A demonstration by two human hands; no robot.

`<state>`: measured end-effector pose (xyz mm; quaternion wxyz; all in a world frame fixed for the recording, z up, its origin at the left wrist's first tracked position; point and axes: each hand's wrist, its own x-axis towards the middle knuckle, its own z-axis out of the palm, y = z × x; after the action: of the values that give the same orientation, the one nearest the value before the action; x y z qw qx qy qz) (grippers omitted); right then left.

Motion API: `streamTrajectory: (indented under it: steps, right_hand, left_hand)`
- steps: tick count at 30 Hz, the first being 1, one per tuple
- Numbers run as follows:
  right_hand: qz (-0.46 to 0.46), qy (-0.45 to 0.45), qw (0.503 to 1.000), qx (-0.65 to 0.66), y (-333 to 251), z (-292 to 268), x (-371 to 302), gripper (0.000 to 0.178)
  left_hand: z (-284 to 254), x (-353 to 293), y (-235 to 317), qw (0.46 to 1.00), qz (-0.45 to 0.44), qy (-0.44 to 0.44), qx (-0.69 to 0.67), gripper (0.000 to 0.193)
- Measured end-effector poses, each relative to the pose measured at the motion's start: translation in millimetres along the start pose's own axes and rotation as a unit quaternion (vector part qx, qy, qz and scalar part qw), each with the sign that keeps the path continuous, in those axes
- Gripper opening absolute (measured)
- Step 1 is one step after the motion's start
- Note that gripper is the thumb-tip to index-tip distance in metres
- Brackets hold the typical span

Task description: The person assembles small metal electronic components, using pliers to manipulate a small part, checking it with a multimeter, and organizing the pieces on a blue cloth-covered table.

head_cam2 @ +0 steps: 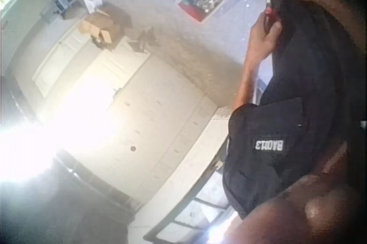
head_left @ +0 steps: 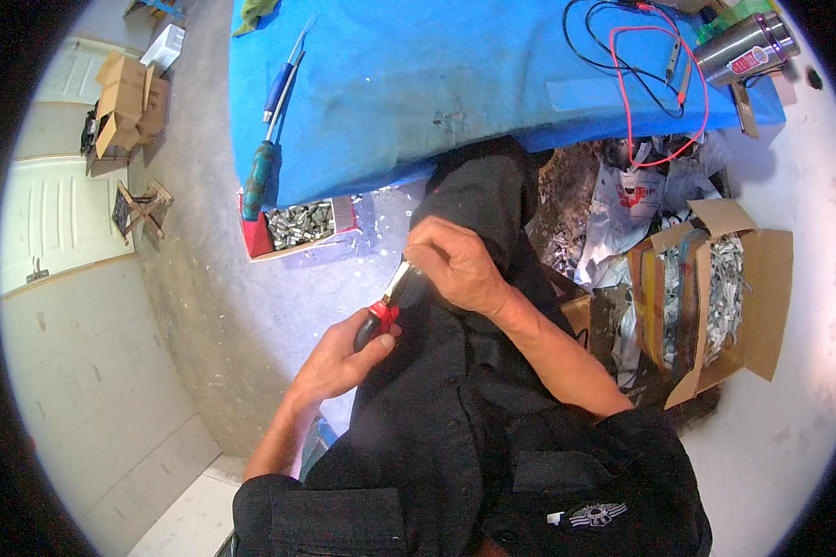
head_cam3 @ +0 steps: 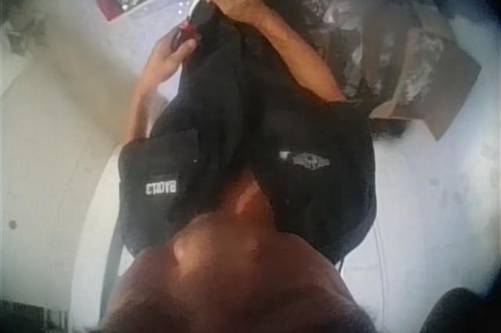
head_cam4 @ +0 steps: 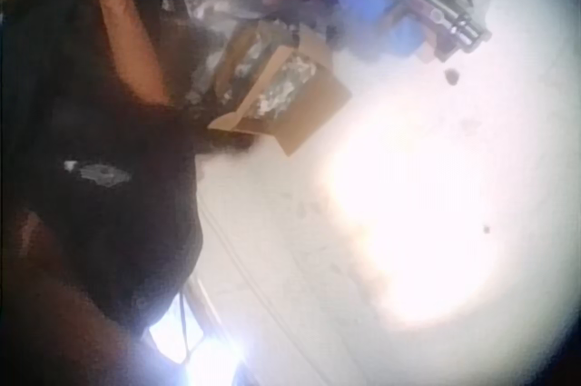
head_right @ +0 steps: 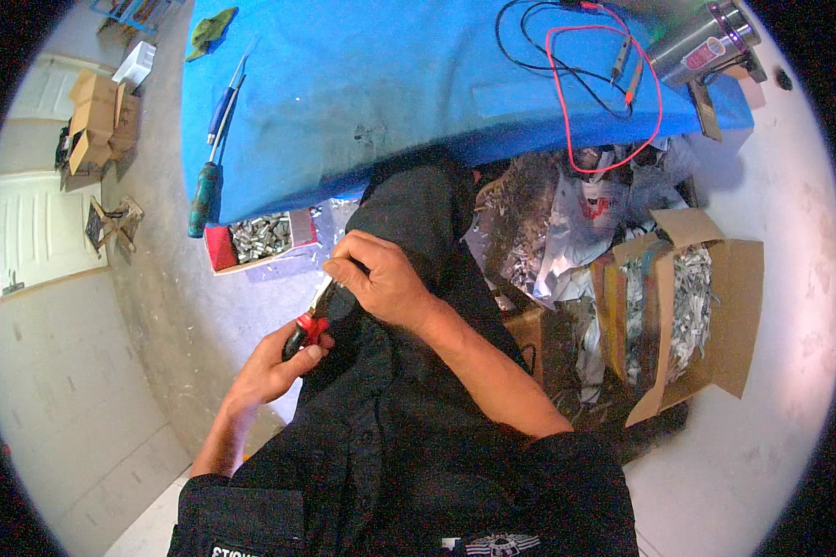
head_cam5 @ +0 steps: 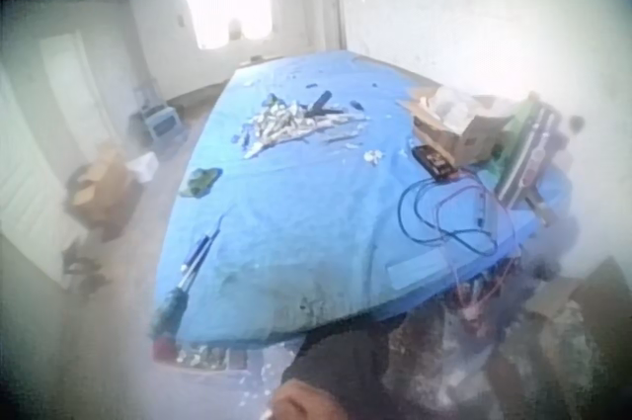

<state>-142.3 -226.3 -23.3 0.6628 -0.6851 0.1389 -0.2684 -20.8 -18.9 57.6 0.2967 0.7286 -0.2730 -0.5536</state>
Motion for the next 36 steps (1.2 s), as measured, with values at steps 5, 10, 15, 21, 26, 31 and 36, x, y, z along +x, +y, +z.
streamTrajectory:
  steps: [5, 10, 15, 21, 26, 31, 36]
  right_hand:
    - [-0.016, -0.022, 0.999, -0.022, -2, 0, 0, 0.011]
    - [-0.039, -0.019, 0.999, -0.025, 2, 2, 0, 0.019]
    - [-0.054, -0.024, 0.998, -0.036, 4, 2, 1, 0.02]
    - [-0.056, -0.024, 0.998, -0.029, 2, 3, 1, 0.021]
    - [-0.074, -0.029, 0.996, -0.049, 2, 2, 1, 0.02]
    - [-0.078, 0.0, 0.996, -0.043, 3, 4, -1, 0.018]
    - [-0.079, 0.013, 0.996, -0.039, 6, 5, -2, 0.017]
  left_hand:
    - [-3, -2, 1, 1.0, -0.009, -0.012, -0.004, 0.043]
    - [-7, -3, 10, 0.997, -0.067, -0.039, 0.001, 0.043]
    - [-7, -4, 12, 0.995, -0.082, -0.045, -0.029, 0.042]
    - [-2, -5, 5, 0.996, -0.055, -0.043, -0.062, 0.039]
    - [-4, -7, 12, 0.993, -0.087, -0.066, -0.054, 0.037]
    - [7, -8, 7, 0.99, -0.083, -0.027, -0.111, 0.039]
    - [5, -5, -2, 0.996, -0.07, -0.018, -0.054, 0.042]
